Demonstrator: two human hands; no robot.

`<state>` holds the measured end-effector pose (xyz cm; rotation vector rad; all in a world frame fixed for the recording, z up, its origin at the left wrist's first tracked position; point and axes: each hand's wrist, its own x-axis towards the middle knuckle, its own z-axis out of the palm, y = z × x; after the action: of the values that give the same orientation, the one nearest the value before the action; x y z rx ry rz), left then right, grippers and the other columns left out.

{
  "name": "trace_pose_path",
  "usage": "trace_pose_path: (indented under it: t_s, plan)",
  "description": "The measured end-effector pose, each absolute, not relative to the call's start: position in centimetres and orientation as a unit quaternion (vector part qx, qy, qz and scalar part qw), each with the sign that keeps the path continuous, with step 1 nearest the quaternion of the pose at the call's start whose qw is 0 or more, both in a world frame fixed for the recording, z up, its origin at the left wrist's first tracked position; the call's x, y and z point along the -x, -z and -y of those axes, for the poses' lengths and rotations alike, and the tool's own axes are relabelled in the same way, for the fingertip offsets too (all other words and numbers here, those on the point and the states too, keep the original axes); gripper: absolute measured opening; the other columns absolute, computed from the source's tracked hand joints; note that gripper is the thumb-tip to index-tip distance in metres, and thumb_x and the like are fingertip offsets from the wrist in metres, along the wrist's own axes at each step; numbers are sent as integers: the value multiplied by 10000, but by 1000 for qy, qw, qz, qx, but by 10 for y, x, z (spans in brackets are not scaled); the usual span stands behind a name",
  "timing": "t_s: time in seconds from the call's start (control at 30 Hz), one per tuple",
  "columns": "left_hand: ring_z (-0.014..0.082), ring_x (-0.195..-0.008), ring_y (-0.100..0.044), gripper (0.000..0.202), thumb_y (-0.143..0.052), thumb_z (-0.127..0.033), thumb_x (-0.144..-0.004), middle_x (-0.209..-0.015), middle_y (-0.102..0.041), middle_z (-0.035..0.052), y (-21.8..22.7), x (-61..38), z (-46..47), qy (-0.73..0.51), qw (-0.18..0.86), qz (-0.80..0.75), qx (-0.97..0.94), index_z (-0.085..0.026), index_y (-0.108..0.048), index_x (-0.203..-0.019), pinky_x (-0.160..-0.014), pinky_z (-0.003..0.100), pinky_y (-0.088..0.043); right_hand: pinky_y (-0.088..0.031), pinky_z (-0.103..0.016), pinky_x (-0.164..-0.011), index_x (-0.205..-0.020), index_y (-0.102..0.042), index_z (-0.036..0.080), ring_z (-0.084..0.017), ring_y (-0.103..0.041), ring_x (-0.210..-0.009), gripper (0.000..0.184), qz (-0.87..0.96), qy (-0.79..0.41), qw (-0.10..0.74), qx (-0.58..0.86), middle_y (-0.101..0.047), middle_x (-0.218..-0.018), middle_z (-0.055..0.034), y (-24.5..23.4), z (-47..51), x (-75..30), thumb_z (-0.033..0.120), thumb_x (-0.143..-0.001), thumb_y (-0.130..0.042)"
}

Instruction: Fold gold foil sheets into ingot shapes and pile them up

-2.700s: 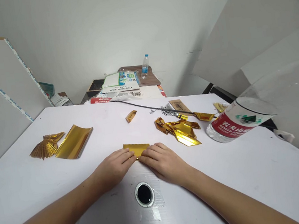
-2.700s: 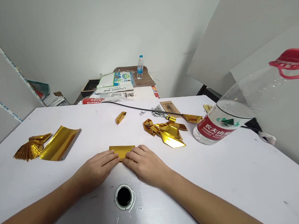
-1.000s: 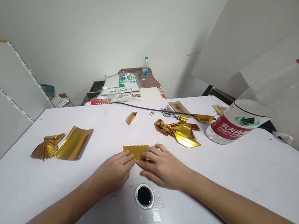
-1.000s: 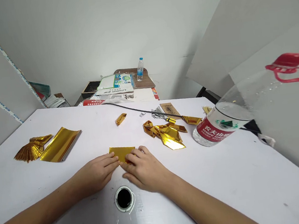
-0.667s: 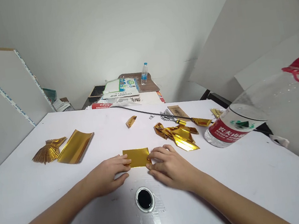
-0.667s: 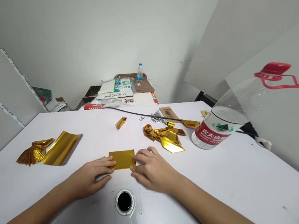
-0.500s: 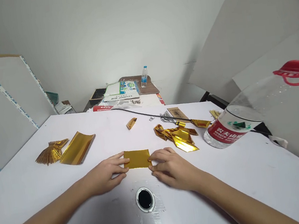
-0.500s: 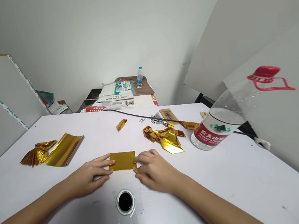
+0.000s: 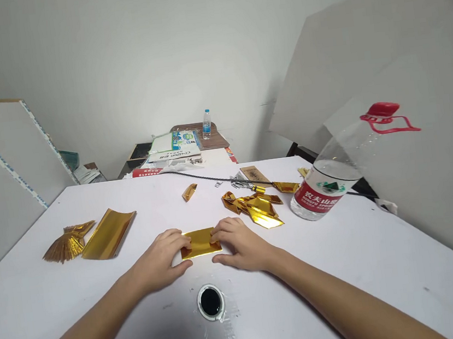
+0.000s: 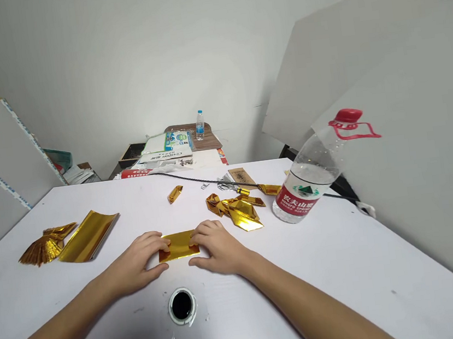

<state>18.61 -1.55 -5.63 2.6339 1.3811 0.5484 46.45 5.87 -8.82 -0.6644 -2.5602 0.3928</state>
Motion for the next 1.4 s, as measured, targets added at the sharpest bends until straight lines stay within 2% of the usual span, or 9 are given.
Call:
trace_pose_path:
  t_s: [0.1, 0.17, 0.33, 0.57, 0.7, 0.83, 1.0, 1.17, 1.4]
  plan:
    - [275, -1337, -584, 148, -714, -270, -924, -1169, -741, 47, 63, -182, 16, -179, 15, -413, -893, -220, -679, -1058, -1148, 473, -495, -359, -398, -972, -1058, -708, 174, -181, -590, -1009, 233, 953, -45, 234, 187, -701, -1007, -71, 94, -58, -462, 378, -1026, -600]
    - [254, -1255, -630, 160, -711, -315, -938, -1160, -743, 46, 66, -181, 15, -176, 14, -395, -902, -218, -676, -1060, -1120, 454, -509, -344, -388, -955, -1026, -690, 162, -159, -578, -946, 241, 957, 0, 241, 158, -695, -951, -60, 96, -57, -462, 323, -1065, -514]
    - [197, -1080, -705, 130, -610, -286, -998, -1129, -756, 48, 70, -182, 11, -187, -19, -349, -918, -196, -683, -1055, -999, 371, -565, -346, -369, -916, -1014, -681, 180, -165, -557, -910, 371, 960, 13, 248, 132, -662, -899, -45, 93, -57, -463, 539, -1021, -588]
    - [147, -940, -731, 178, -541, -198, -1012, -1007, -776, 44, 73, -187, 13, -240, -17, -368, -898, -182, -717, -999, -889, 300, -606, -364, -357, -873, -905, -646, 161, -154, -554, -843, 205, 943, 61, 306, 118, -648, -780, -28, 95, -51, -457, 273, -1040, -539]
    - [125, -981, -741, 204, -531, -214, -1030, -1068, -780, 35, 79, -190, 8, -299, 42, -443, -844, -195, -720, -1106, -910, 255, -626, -374, -337, -856, -1140, -623, 149, -142, -566, -875, 169, 927, 32, 337, 163, -692, -923, -39, 94, -52, -454, 159, -1030, -496]
    - [112, -965, -742, 196, -532, -238, -1044, -1076, -772, 20, 84, -190, 1, -316, 59, -483, -815, -198, -718, -1090, -887, 239, -637, -376, -351, -870, -1139, -623, 159, -172, -568, -992, 182, 932, 57, 326, 145, -696, -1074, -72, 91, -51, -454, 133, -1024, -484]
    - [175, -1137, -674, 209, -565, -194, -1026, -1201, -724, 85, 73, -194, 11, -320, -36, -409, -854, -198, -698, -1186, -1010, 349, -623, -386, -363, -870, -1183, -636, 161, -176, -571, -990, 196, 937, 48, 305, 166, -683, -1060, -85, 91, -47, -453, 191, -1034, -512]
    - [195, -1037, -682, 234, -483, -76, -1004, -1071, -731, 101, 66, -210, 26, -256, -122, -347, -894, -130, -688, -1102, -920, 354, -641, -388, -356, -870, -1152, -651, 152, -160, -572, -958, 172, 935, 51, 310, 161, -673, -1012, -72, 94, -47, -453, 199, -1033, -536]
    - [200, -1027, -722, 222, -469, -110, -1017, -1036, -742, 88, 82, -217, 27, -228, -128, -370, -892, -139, -687, -1047, -946, 372, -655, -444, -355, -918, -1189, -673, 150, -188, -582, -1016, 211, 943, 57, 302, 129, -673, -956, -79, 97, -50, -455, 164, -1022, -545]
